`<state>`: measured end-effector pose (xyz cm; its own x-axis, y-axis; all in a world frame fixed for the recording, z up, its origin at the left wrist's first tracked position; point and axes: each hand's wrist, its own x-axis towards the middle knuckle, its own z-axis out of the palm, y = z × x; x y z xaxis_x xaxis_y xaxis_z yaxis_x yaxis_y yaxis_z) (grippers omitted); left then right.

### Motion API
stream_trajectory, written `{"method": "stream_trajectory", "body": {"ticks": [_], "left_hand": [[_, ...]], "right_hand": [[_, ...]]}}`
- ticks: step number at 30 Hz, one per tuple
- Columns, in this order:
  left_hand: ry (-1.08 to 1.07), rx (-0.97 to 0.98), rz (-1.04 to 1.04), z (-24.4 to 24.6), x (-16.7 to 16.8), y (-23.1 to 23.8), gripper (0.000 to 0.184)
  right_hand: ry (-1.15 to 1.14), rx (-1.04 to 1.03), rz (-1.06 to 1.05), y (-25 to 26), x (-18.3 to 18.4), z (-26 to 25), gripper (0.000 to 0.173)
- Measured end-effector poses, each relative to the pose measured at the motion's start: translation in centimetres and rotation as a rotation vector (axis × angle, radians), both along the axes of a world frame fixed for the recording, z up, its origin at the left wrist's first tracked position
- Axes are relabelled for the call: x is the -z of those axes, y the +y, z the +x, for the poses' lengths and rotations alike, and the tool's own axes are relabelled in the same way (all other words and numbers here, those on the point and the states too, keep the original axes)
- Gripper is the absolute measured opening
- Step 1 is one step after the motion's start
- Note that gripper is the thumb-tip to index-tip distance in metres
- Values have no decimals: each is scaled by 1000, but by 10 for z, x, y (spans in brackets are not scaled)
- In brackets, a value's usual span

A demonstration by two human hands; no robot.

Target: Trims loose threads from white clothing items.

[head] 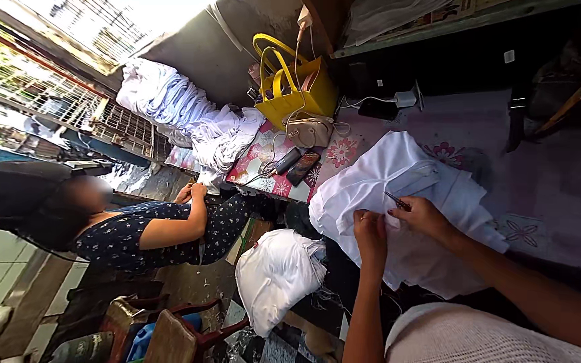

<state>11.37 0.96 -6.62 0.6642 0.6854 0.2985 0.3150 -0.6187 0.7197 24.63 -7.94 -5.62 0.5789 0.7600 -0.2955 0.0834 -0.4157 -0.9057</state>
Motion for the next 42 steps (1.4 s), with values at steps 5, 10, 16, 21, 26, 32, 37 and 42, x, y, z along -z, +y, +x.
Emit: {"method": "stream_trajectory", "body": {"ticks": [5,10,16,21,26,32,37,42], "left_hand": [[350,141,-144,-28,-44,-7,18],[36,158,19,0,-20,-12,34],[36,338,-147,-19,11,-10,8],[547,551,-220,-64,-31,-11,10],[251,277,-105,-40,-54,-21,20],[132,41,68,-8,-8,-15,9],[49,7,60,-16,-16,-20,21],[4,22,43,1,12,-21,5]], "right_hand": [[29,47,73,-10,9,2,20],[45,20,77,-9,5,1,23],[-13,-35,81,-35,2,11,17],[-85,-563,62,-75,-25,29,16],[-73,-327,121,-60,-45,25,30],[69,-133,23,-29,-16,3,45],[571,-97,103,-48,-21,1,36],[721,-147,144,-47,-23,0,41]]}}
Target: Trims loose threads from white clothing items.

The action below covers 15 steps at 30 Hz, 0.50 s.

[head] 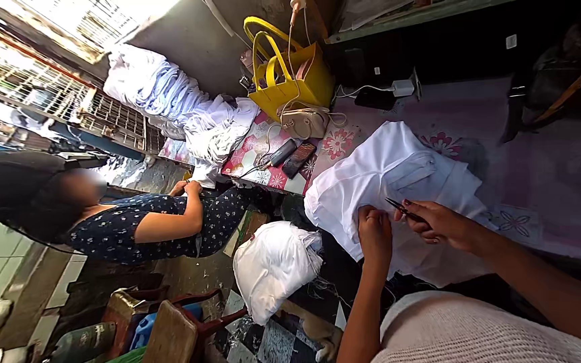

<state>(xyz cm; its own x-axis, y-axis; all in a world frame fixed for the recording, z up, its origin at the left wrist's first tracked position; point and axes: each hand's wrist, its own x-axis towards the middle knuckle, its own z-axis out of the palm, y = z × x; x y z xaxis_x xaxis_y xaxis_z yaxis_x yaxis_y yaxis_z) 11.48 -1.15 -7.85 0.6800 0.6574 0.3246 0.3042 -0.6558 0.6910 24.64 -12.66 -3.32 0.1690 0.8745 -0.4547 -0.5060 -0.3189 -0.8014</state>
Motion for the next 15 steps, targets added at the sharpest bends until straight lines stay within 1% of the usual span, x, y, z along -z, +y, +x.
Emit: {"method": "stream_trajectory", "body": {"ticks": [1,4,7,10,15], "left_hand": [[-19,-1,-62,-1,0,0,6],[-73,14,-362,-9,-7,2,12],[-130,28,-558,-14,-14,3,10],[-178,21,-664,-16,-15,3,7],[-180,0,-726,-18,-15,4,6]], "right_hand": [[10,5,-3,-2,2,0,42],[57,-55,-18,-9,12,-1,42],[85,-105,-33,-10,22,-5,44],[87,-91,-36,-9,25,-6,45],[78,-117,-39,-6,23,-3,45]]}}
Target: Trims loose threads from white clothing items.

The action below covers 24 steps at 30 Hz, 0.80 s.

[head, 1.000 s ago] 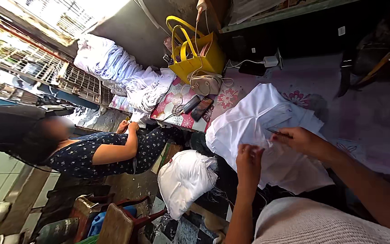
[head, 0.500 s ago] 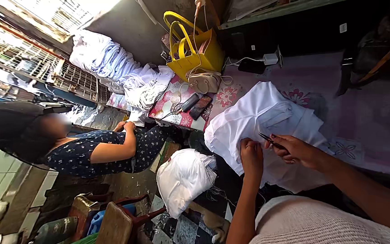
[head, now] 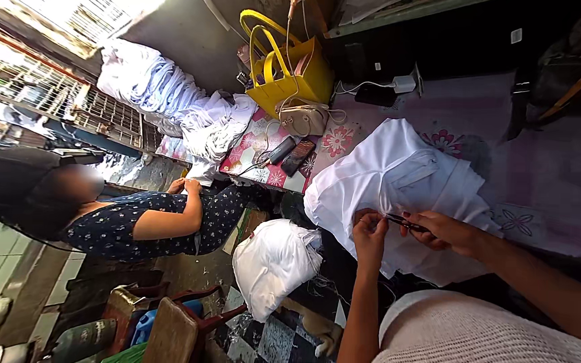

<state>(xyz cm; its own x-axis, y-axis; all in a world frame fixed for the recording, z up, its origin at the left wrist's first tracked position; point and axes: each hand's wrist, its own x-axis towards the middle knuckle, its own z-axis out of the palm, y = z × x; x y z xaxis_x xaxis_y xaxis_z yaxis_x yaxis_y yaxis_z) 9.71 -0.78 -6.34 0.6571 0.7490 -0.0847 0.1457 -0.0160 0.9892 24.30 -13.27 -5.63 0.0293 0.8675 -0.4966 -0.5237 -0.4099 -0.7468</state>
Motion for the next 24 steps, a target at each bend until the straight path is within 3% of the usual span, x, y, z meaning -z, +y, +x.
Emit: {"method": "stream_trajectory", "body": {"ticks": [13,16,19,22,24], "left_hand": [[20,-15,35,2,6,-3,4],[184,165,229,-7,1,2,10],[423,404,418,-18,-31,7,23],[403,219,550,-8,-43,5,25],[310,96,632,9,-28,6,24]], "right_hand": [[-116,141,-22,11,9,-12,36],[-104,159,-34,8,11,-12,34],[-115,160,-3,-4,-4,-8,35],[-136,201,42,-7,-26,-7,36],[-162,216,69,-1,-32,-9,36]]}}
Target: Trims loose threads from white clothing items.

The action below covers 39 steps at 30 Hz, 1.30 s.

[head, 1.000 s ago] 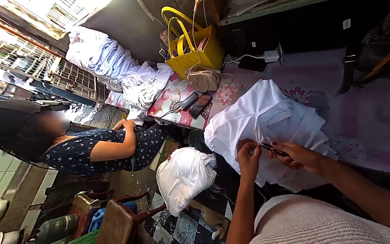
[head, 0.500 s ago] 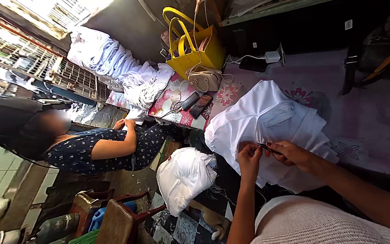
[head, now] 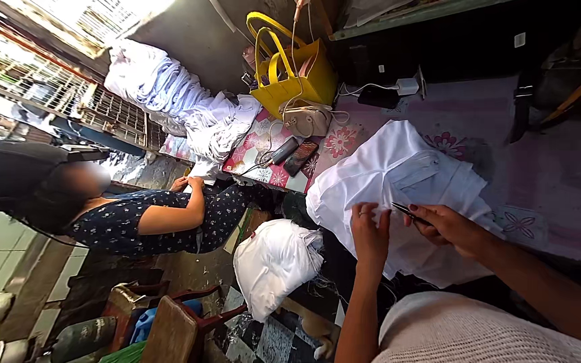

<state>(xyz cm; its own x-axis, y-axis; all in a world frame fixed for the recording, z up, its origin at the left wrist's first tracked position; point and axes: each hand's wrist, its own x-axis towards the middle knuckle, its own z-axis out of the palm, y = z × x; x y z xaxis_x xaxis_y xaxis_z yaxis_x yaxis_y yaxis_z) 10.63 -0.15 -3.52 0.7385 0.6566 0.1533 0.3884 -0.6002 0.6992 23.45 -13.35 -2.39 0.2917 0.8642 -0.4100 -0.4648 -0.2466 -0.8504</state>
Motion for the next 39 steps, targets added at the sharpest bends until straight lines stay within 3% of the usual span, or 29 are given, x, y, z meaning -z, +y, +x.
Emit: {"method": "stream_trajectory", "body": {"ticks": [3,5,11,15,31,39], "left_hand": [[-144,-57,118,17,30,2,8],[-208,-55,75,15,35,5,4],[-297,-40,-220,1,37,11,8],[-316,-25,-297,-6,37,13,9],[-362,-14,-400,-9,36,14,7],[-391,14,-431,-10,42,13,7]], "right_hand": [[-22,8,8,9,1,-3,35],[-7,11,5,10,6,-3,34],[135,-6,-54,11,30,-6,36],[156,-3,-86,9,38,-4,35],[212,-147,-143,15,19,7,44],[327,-106,-127,30,25,5,43]]}}
